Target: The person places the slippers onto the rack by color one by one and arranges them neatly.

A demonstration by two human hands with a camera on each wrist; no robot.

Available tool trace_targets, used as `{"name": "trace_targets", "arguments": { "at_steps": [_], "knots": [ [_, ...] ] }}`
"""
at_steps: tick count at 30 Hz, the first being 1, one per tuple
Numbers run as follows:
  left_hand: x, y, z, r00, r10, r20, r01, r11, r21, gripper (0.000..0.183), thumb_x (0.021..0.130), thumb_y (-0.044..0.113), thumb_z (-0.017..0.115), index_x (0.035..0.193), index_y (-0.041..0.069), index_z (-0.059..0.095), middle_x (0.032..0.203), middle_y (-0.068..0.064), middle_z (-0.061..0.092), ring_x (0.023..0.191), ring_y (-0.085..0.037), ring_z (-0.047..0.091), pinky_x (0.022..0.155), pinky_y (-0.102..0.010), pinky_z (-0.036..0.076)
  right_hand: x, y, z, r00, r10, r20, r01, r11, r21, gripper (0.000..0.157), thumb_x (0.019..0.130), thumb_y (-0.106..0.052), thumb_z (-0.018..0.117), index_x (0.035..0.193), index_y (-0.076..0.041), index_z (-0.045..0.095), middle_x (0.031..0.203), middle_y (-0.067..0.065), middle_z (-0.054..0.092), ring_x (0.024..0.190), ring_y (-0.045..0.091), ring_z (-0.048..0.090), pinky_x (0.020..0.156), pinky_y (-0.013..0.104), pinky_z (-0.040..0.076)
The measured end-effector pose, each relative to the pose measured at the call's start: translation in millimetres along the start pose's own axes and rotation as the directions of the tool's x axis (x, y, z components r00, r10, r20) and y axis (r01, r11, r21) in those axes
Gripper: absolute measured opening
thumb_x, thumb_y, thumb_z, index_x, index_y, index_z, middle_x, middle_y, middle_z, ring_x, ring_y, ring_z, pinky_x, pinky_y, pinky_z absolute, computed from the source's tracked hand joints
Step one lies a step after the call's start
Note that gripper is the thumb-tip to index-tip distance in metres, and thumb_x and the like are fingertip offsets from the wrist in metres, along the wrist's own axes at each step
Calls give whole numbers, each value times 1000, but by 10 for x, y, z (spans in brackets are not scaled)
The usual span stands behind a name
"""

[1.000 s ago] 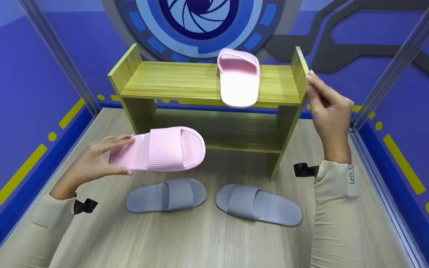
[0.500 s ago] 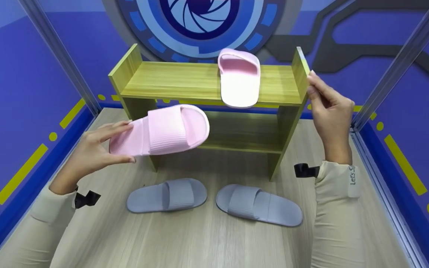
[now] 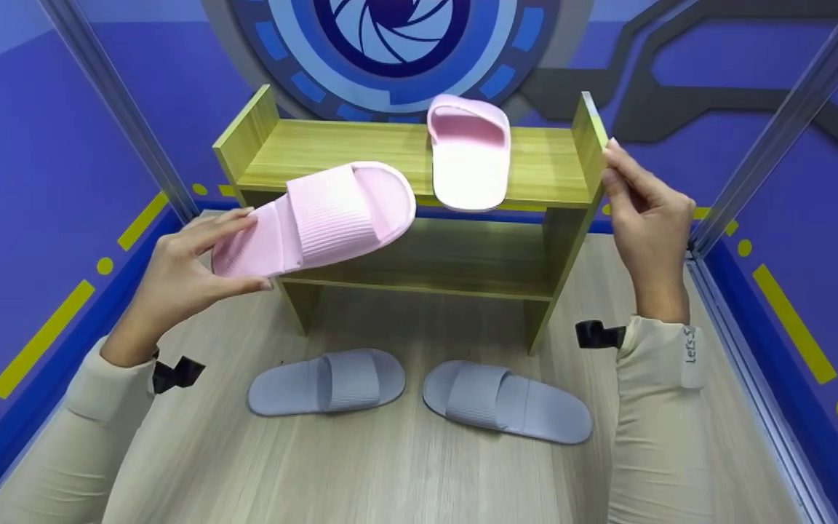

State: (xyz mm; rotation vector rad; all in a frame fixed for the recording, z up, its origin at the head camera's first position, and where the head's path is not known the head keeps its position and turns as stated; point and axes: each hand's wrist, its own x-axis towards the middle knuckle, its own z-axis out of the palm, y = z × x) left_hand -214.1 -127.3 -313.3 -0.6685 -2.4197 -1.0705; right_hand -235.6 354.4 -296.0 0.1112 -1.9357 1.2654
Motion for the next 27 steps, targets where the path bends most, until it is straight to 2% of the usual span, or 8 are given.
{"name": "trace_targets", "arguments": {
  "at_steps": [5, 11, 15, 20, 27],
  "knots": [
    [78, 59, 16, 999, -15, -45, 18, 998, 60, 79, 59, 42, 90, 127, 10, 64, 132, -9, 62, 116, -29, 55, 94, -45, 45, 15, 13, 6, 1000, -5, -16, 6, 998, 56, 25, 87, -3, 67, 111, -4, 71, 120, 4, 68, 113, 8, 63, 89, 14, 49],
    [174, 107, 38, 996, -27, -81, 35, 995, 98, 79, 61, 48, 88, 127, 11, 64, 130, -8, 63, 107, -26, 55, 82, -40, 50, 16, 24, 8, 1000, -16, -18, 17, 998, 59, 25, 88, -3, 67, 112, -4, 71, 121, 5, 67, 113, 8, 63, 89, 13, 49],
    [235, 140, 58, 994, -24, -105, 39, 990, 136, 78, 62, 50, 87, 126, 11, 65, 129, -9, 63, 105, -28, 55, 80, -41, 50, 16, 33, 8, 1000, -20, -14, 20, 999, 47, 25, 88, -4, 66, 112, -4, 71, 122, 4, 66, 114, 7, 63, 89, 13, 49],
    [302, 180, 94, 992, -37, -122, 62, 977, 205, 75, 65, 54, 84, 125, 13, 66, 129, -9, 63, 107, -30, 56, 80, -44, 51, 19, 42, 10, 999, -33, -14, 34, 999, 37, 25, 88, -4, 66, 113, -5, 71, 122, 5, 66, 114, 8, 63, 89, 13, 49],
    [372, 232, 143, 992, -47, -121, 81, 952, 296, 71, 69, 60, 77, 122, 14, 67, 126, -7, 65, 101, -26, 56, 73, -42, 52, 21, 48, 13, 999, -33, -20, 34, 997, 63, 24, 88, -3, 66, 112, -4, 71, 121, 5, 67, 114, 8, 63, 89, 13, 49]
  ]
}}
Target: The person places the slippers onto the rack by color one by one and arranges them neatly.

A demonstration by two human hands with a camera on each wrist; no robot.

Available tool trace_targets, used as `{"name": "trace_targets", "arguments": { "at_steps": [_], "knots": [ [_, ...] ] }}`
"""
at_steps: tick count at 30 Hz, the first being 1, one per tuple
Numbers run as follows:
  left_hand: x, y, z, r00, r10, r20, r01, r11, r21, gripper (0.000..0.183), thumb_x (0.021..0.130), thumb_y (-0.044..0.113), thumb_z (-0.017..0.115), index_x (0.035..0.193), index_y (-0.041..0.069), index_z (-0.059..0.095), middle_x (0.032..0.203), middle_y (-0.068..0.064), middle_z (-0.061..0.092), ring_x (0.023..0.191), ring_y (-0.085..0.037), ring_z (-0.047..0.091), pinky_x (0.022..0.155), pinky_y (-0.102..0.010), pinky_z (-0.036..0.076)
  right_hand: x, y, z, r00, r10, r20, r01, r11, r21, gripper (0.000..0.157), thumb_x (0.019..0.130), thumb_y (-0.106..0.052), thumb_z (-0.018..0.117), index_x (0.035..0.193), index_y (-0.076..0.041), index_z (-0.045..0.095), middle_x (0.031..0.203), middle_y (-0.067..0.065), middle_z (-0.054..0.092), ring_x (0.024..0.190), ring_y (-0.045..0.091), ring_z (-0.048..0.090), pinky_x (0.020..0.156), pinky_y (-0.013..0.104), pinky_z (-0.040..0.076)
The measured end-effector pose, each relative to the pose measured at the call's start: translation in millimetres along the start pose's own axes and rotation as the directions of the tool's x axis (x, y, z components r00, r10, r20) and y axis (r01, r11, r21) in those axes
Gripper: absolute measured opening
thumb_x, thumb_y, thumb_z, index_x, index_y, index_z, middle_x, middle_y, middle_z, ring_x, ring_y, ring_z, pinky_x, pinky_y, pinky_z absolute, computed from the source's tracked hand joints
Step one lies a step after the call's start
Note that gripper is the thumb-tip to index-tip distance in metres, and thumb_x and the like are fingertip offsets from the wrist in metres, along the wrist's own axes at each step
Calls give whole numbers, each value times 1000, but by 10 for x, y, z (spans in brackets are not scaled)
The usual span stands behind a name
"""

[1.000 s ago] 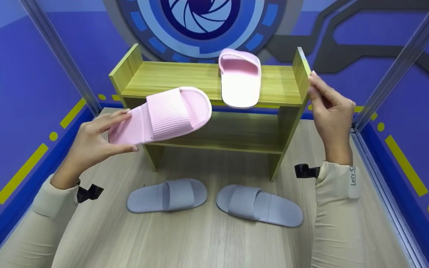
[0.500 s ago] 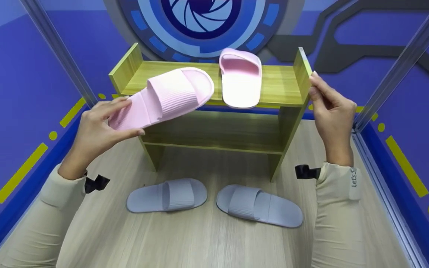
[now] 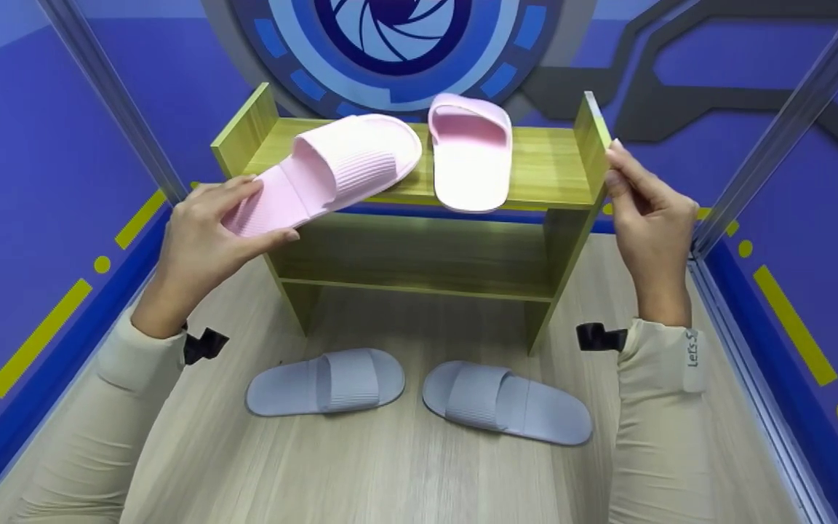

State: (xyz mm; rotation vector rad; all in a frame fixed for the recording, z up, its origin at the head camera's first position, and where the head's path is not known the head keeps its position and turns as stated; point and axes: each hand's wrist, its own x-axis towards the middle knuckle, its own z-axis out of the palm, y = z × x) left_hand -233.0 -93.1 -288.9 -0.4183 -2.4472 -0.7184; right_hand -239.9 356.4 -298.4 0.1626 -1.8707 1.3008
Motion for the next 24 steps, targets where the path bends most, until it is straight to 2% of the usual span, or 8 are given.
{"name": "trace_targets", "arguments": {
  "at_steps": [5, 12, 18, 24],
  "knots": [
    [24, 29, 29, 1000, 3, 12, -4, 998, 70, 69, 71, 62, 75, 120, 12, 66, 124, -8, 65, 103, -27, 55, 71, -44, 52, -1, -13, 6, 1000, 7, -5, -7, 1000, 10, 24, 88, -3, 66, 111, -3, 71, 120, 5, 68, 113, 8, 63, 90, 14, 49],
    [45, 67, 22, 999, -14, 52, 9, 995, 102, 71, 75, 63, 70, 123, 12, 64, 127, -9, 63, 105, -28, 54, 73, -44, 52, -11, -26, -4, 1000, 18, -5, -18, 997, -69, 24, 89, -7, 65, 113, -6, 71, 122, 4, 66, 115, 8, 62, 92, 16, 48],
    [53, 15, -12, 997, 15, 81, -19, 998, 52, 65, 79, 59, 68, 126, 14, 63, 130, -9, 62, 102, -28, 52, 70, -42, 50, -17, -35, -9, 999, 36, 4, -35, 993, -117, 25, 90, -9, 64, 115, -10, 71, 125, 2, 65, 116, 7, 61, 92, 15, 48],
    [52, -74, -60, 988, 57, 143, -46, 996, -77, 65, 82, 48, 69, 132, 7, 59, 136, -13, 57, 111, -31, 48, 87, -45, 45, -15, -26, -2, 999, 36, 2, -36, 996, -87, 25, 89, -7, 65, 114, -9, 71, 123, 2, 66, 116, 7, 62, 91, 15, 48]
  ]
}}
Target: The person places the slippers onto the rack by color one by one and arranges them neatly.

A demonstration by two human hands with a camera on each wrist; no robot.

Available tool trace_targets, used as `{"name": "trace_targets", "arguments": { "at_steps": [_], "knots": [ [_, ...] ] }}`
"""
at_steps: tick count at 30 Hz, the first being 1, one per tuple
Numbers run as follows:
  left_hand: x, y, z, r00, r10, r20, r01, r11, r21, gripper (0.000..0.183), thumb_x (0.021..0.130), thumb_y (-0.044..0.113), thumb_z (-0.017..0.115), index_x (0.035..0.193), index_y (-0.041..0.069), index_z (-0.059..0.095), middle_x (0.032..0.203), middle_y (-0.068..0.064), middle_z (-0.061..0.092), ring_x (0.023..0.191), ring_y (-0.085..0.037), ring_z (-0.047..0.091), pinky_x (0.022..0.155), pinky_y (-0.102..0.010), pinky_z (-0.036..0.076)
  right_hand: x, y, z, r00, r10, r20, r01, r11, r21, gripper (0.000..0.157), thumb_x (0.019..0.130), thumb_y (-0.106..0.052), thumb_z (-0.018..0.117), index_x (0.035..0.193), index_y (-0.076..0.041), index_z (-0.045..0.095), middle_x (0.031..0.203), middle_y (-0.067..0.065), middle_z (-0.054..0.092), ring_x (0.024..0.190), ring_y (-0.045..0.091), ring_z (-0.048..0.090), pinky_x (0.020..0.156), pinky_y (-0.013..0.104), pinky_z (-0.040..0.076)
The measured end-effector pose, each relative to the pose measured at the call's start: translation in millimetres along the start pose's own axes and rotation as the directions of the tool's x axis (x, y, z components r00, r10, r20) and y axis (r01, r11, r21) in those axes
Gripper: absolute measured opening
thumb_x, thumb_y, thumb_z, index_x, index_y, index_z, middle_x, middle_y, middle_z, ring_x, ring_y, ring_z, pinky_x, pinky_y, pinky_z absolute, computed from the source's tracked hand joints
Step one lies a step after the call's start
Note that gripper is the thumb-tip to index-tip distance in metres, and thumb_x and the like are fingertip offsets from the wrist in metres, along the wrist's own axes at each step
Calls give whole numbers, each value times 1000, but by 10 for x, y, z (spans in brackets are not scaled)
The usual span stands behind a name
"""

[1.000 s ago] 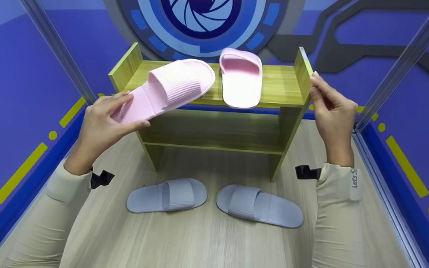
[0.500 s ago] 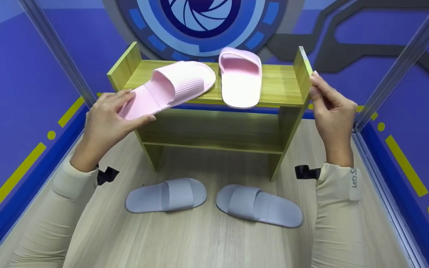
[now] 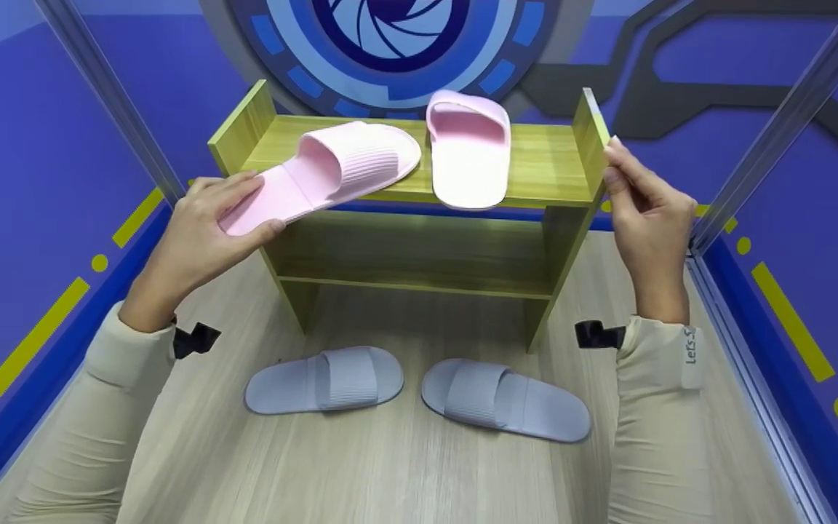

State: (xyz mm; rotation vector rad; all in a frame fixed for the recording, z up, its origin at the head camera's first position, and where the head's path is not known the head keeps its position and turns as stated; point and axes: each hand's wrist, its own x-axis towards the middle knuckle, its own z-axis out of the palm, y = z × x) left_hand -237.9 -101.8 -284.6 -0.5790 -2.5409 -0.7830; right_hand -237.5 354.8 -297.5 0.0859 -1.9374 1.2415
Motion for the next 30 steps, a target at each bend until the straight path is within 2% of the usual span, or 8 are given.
{"name": "trace_targets", "arguments": {
  "at_steps": [3, 7, 12, 14, 19, 23, 26, 30],
  "knots": [
    [-8, -36, -31, 999, 9, 37, -7, 999, -36, 65, 83, 44, 69, 134, 6, 57, 140, -14, 53, 114, -32, 45, 90, -45, 43, 1, -1, 1, 1000, 3, 2, -3, 1000, 3, 25, 89, -7, 65, 114, -10, 71, 123, 3, 66, 116, 7, 62, 91, 15, 48],
    [-16, -57, -77, 995, 3, 103, 3, 998, -59, 65, 83, 40, 67, 138, 9, 52, 145, -14, 48, 118, -30, 41, 89, -43, 45, -1, -3, -2, 1000, 6, 7, -6, 1000, -14, 26, 90, -9, 65, 115, -11, 71, 124, 1, 65, 116, 7, 62, 91, 15, 48],
    [-11, -45, -111, 988, 7, 153, 3, 998, -65, 66, 85, 37, 65, 142, 11, 48, 147, -11, 45, 119, -29, 37, 91, -44, 46, 9, 7, 1, 1000, -15, -1, 15, 998, 53, 25, 88, -5, 66, 113, -6, 71, 122, 4, 67, 115, 8, 63, 91, 15, 48],
    [-6, -35, -106, 989, 14, 150, -5, 998, -66, 65, 85, 38, 65, 142, 11, 49, 146, -11, 46, 118, -29, 38, 90, -43, 45, 12, 11, 2, 1000, -24, -4, 24, 997, 80, 25, 87, -3, 67, 112, -5, 71, 121, 5, 67, 114, 9, 63, 91, 15, 49],
    [11, -11, -42, 993, 32, 109, -26, 998, -60, 65, 84, 42, 67, 139, 9, 52, 143, -11, 50, 114, -29, 40, 86, -40, 43, 10, 5, 3, 1000, -22, -1, 22, 997, 69, 25, 88, -4, 67, 112, -6, 71, 121, 4, 67, 114, 8, 63, 90, 14, 49],
    [25, 16, 16, 996, 40, 77, -37, 999, -34, 66, 85, 46, 67, 137, 8, 53, 140, -10, 52, 113, -30, 40, 86, -40, 42, 1, -24, 7, 1000, -17, -2, 17, 994, 110, 25, 87, -3, 67, 112, -4, 71, 120, 4, 68, 111, 8, 64, 88, 13, 49],
    [30, 43, 48, 997, 24, 67, -22, 1000, -19, 69, 84, 49, 67, 138, 8, 53, 139, -11, 52, 115, -29, 40, 86, -41, 43, -5, -52, 8, 1000, -19, -7, 19, 987, 158, 25, 86, -1, 68, 111, -1, 71, 118, 5, 68, 109, 8, 65, 87, 13, 50],
    [44, 77, 86, 999, -3, 45, 4, 1000, -11, 70, 82, 51, 68, 137, 9, 54, 138, -12, 53, 116, -28, 39, 85, -40, 45, 1, -53, 4, 1000, -22, -12, 24, 985, 172, 25, 86, 0, 68, 110, 0, 71, 117, 5, 69, 109, 8, 66, 87, 13, 50]
  ]
}}
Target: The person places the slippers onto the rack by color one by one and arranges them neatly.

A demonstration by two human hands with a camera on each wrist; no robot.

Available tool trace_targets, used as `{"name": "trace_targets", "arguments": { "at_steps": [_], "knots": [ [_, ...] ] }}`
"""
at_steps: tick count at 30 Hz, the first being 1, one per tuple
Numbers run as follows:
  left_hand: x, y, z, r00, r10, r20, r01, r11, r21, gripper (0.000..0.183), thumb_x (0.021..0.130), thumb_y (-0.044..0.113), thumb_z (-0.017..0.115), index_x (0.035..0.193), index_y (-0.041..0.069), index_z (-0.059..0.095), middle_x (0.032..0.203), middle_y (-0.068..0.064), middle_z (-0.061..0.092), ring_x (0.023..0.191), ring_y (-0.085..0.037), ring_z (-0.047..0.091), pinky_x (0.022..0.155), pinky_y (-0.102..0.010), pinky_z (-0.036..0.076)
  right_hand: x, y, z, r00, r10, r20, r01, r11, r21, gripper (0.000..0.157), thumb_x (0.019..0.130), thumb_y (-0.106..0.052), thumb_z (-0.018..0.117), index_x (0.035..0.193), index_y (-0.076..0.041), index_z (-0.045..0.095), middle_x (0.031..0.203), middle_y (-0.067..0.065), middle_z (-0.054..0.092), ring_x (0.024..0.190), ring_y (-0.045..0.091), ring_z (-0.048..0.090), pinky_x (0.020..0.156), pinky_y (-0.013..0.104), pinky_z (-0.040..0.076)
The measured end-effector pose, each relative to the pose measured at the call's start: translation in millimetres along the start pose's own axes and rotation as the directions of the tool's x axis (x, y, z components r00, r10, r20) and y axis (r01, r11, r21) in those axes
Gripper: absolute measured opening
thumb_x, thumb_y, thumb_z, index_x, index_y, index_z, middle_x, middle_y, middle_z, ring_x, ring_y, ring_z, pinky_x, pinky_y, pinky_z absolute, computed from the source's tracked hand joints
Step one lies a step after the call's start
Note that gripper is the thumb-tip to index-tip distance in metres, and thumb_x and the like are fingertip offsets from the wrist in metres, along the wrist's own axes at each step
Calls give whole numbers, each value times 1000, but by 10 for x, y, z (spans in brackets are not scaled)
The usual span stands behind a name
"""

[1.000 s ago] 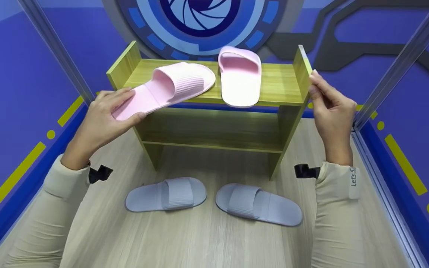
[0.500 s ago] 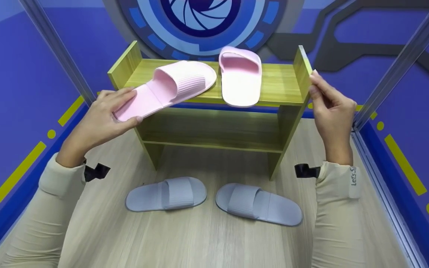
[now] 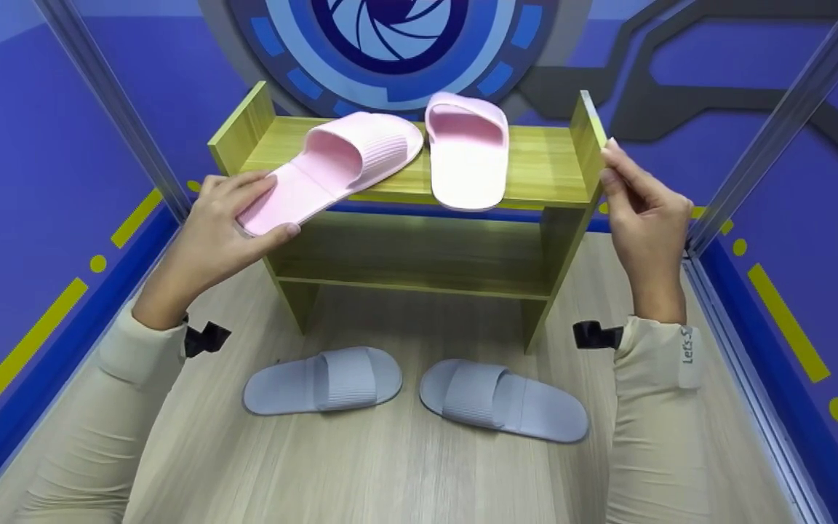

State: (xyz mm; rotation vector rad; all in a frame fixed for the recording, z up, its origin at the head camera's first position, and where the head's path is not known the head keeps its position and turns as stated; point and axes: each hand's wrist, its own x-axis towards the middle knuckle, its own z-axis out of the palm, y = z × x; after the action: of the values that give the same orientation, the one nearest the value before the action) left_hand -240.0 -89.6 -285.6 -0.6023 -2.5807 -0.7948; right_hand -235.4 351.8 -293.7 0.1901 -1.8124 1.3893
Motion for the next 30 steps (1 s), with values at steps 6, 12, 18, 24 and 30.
{"name": "trace_targets", "arguments": {
  "at_steps": [6, 12, 18, 24, 30],
  "knots": [
    [35, 44, 50, 999, -31, -36, 31, 999, 20, 70, 81, 55, 68, 135, 11, 56, 136, -12, 53, 114, -27, 39, 84, -40, 47, 13, 51, -17, 1000, 1, 2, 0, 997, -80, 24, 87, -3, 67, 111, -4, 71, 120, 4, 68, 111, 7, 64, 88, 13, 49],
    [81, 71, 113, 996, -13, -92, 19, 998, 68, 69, 80, 57, 67, 131, 10, 59, 131, -13, 57, 112, -28, 42, 84, -41, 48, -1, 1, 4, 1000, -9, -5, 9, 1000, 0, 24, 85, 1, 68, 109, 0, 72, 116, 5, 69, 111, 9, 65, 88, 14, 50],
    [120, 115, 169, 993, -37, -115, 50, 992, 119, 71, 82, 61, 64, 131, 10, 59, 130, -14, 57, 109, -29, 43, 83, -40, 45, -10, -24, 13, 1000, 0, 0, 0, 1000, -19, 24, 86, 0, 68, 109, -1, 72, 117, 5, 69, 111, 9, 65, 87, 13, 50],
    [166, 135, 141, 996, -30, -79, 43, 984, 174, 77, 79, 69, 60, 130, 11, 59, 128, -15, 58, 109, -29, 43, 83, -40, 43, 0, 25, -5, 1000, -3, -1, 2, 994, -108, 24, 88, -4, 67, 111, -5, 72, 120, 4, 68, 113, 7, 63, 88, 13, 49],
    [149, 95, 58, 999, -32, 22, 27, 986, 167, 74, 84, 65, 54, 136, 13, 54, 134, -12, 53, 116, -28, 40, 89, -41, 43, -4, 58, -14, 1000, 11, 0, -11, 986, -166, 25, 89, -8, 66, 113, -9, 71, 122, 3, 66, 114, 7, 62, 89, 14, 49]
  ]
}}
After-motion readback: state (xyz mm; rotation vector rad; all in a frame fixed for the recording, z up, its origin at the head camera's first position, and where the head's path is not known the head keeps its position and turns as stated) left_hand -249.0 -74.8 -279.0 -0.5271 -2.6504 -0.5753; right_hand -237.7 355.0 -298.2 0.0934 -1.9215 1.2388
